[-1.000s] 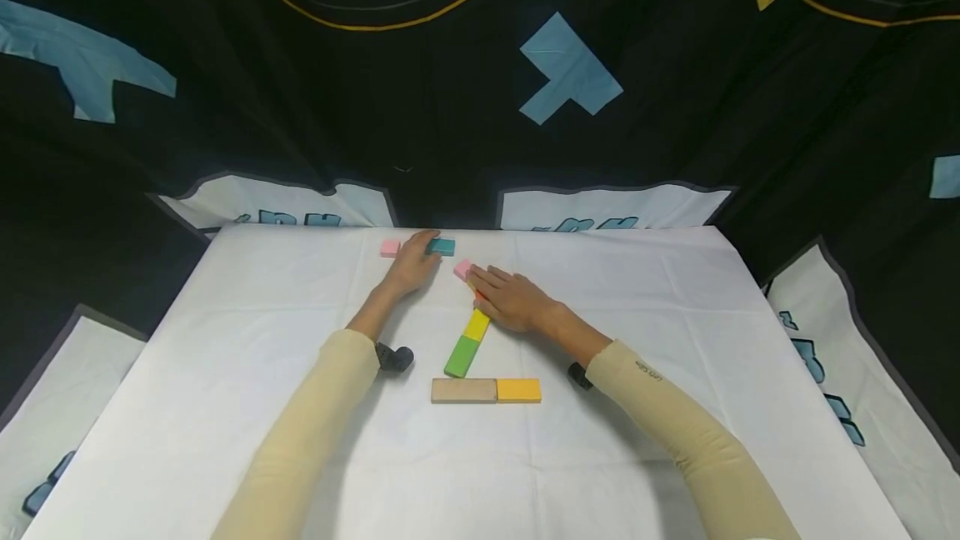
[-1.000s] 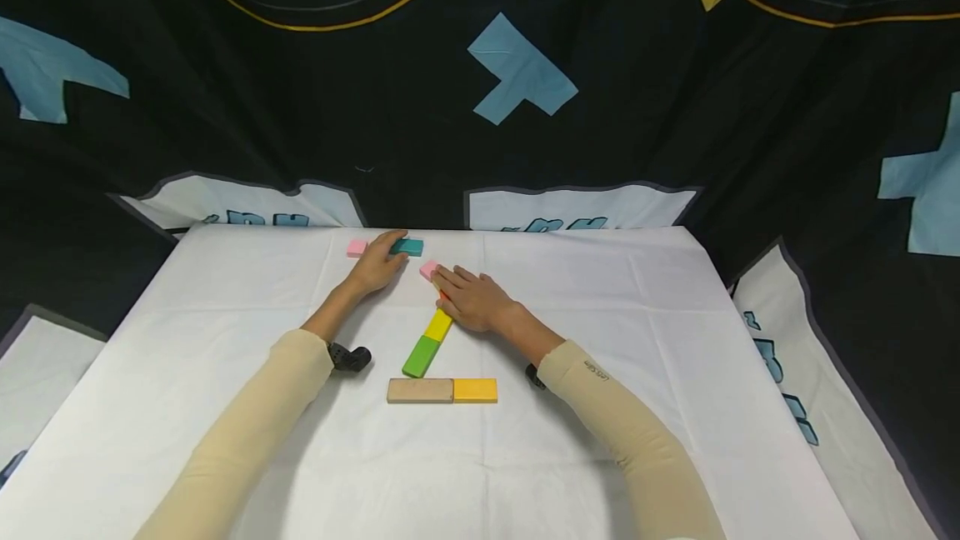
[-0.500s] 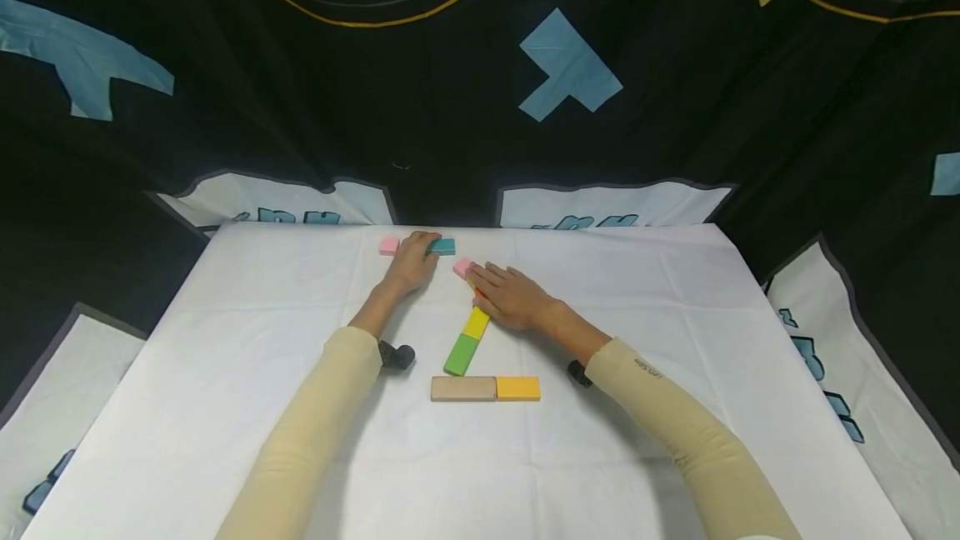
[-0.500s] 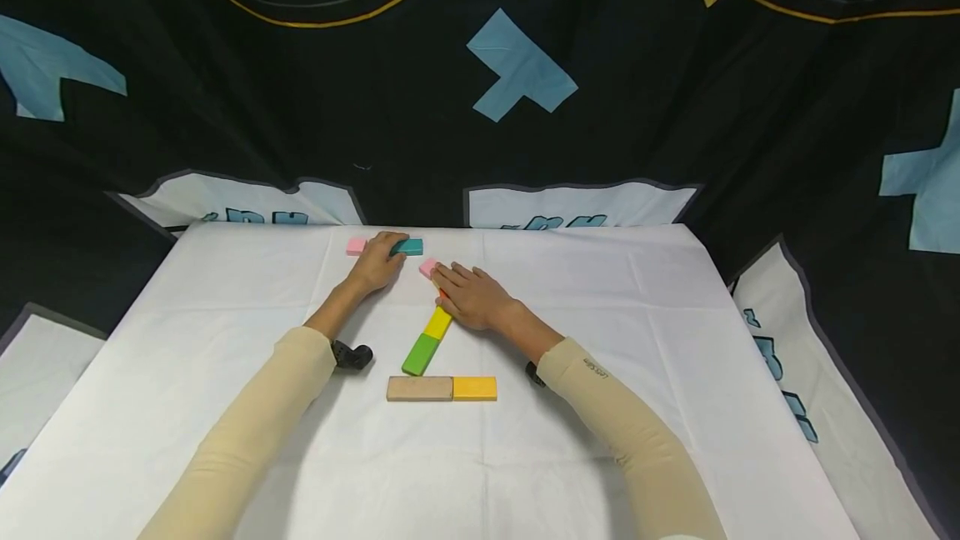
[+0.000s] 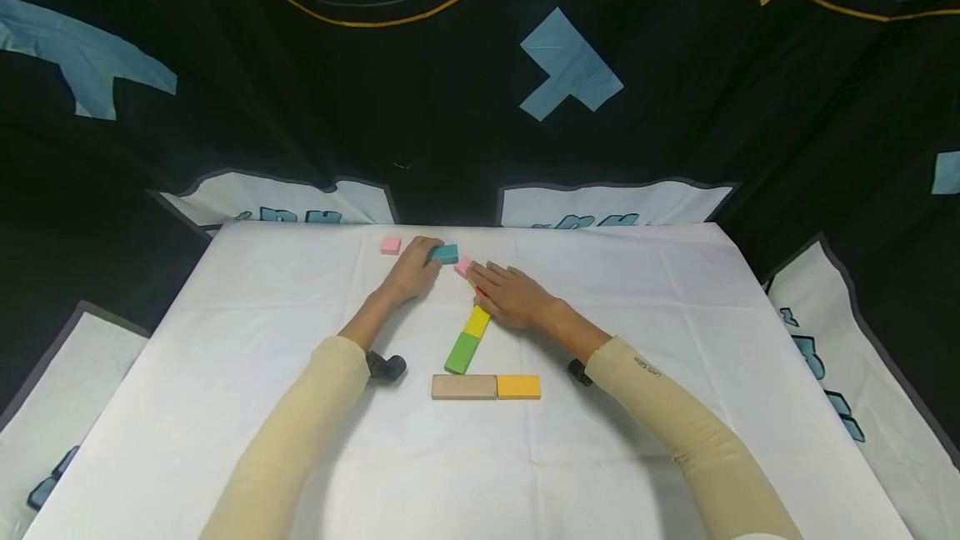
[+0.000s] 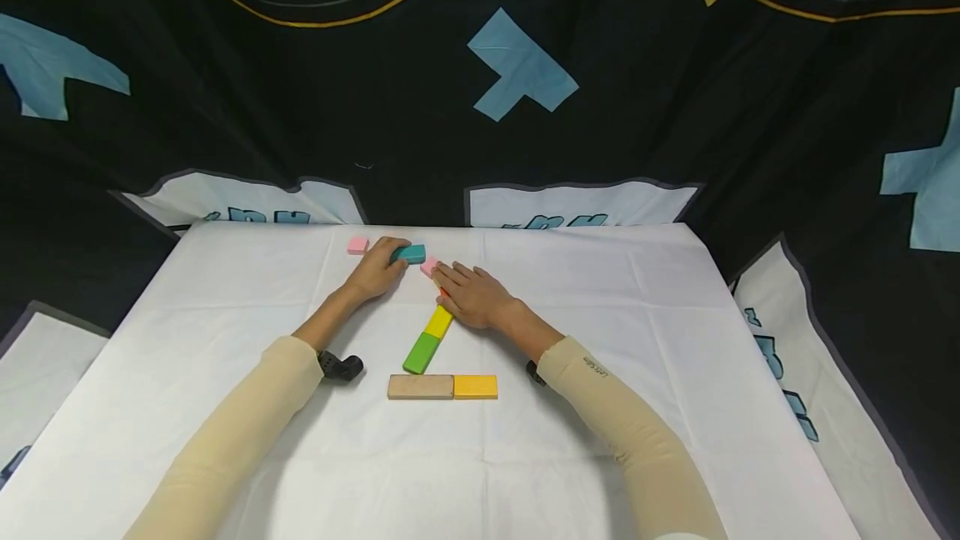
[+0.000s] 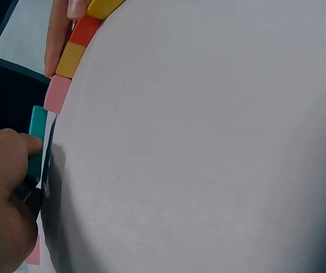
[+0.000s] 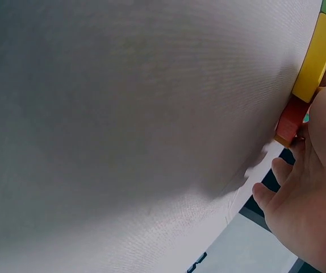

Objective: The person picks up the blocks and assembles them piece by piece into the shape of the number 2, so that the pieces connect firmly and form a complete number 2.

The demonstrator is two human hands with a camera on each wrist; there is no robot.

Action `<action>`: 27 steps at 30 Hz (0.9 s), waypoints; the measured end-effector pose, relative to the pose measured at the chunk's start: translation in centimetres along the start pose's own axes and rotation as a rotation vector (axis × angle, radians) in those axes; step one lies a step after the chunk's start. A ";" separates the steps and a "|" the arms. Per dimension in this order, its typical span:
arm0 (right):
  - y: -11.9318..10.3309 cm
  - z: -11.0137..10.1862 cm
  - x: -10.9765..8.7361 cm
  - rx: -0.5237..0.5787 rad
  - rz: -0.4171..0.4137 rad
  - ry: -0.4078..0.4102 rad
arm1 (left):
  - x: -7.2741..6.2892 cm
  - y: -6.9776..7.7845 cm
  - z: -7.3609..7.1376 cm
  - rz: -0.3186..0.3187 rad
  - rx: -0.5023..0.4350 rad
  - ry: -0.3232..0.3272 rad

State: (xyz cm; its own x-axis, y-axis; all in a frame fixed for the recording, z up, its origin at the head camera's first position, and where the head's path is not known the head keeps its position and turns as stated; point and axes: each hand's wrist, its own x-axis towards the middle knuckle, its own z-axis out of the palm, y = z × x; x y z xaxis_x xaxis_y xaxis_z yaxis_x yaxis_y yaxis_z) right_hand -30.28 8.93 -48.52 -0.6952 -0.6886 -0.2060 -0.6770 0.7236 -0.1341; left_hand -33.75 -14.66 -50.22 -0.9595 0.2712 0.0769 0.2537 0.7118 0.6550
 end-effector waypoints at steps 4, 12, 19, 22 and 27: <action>-0.1 -0.1 -0.1 0.008 -0.007 0.007 | -0.6 0.2 -0.2 0.015 -0.004 0.012; -0.1 0.0 0.0 -0.002 -0.002 -0.002 | -1.3 0.0 -0.5 0.052 -0.015 0.014; 0.3 0.6 0.2 -0.002 -0.002 0.016 | -1.2 -0.3 -0.4 0.060 -0.016 0.012; 0.2 0.5 0.2 0.002 0.001 0.014 | -1.3 -0.3 -0.4 0.060 -0.003 0.009; 0.0 0.0 -0.1 0.013 0.007 0.013 | -1.3 -0.3 -0.5 0.063 0.007 0.006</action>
State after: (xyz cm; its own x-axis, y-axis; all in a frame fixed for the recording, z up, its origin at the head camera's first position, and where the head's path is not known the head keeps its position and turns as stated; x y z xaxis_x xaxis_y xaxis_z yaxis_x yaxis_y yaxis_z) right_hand -30.18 8.96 -48.53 -0.7028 -0.6843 -0.1942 -0.6693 0.7286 -0.1454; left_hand -32.65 -15.58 -50.16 -0.9421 0.3123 0.1223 0.3149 0.6980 0.6432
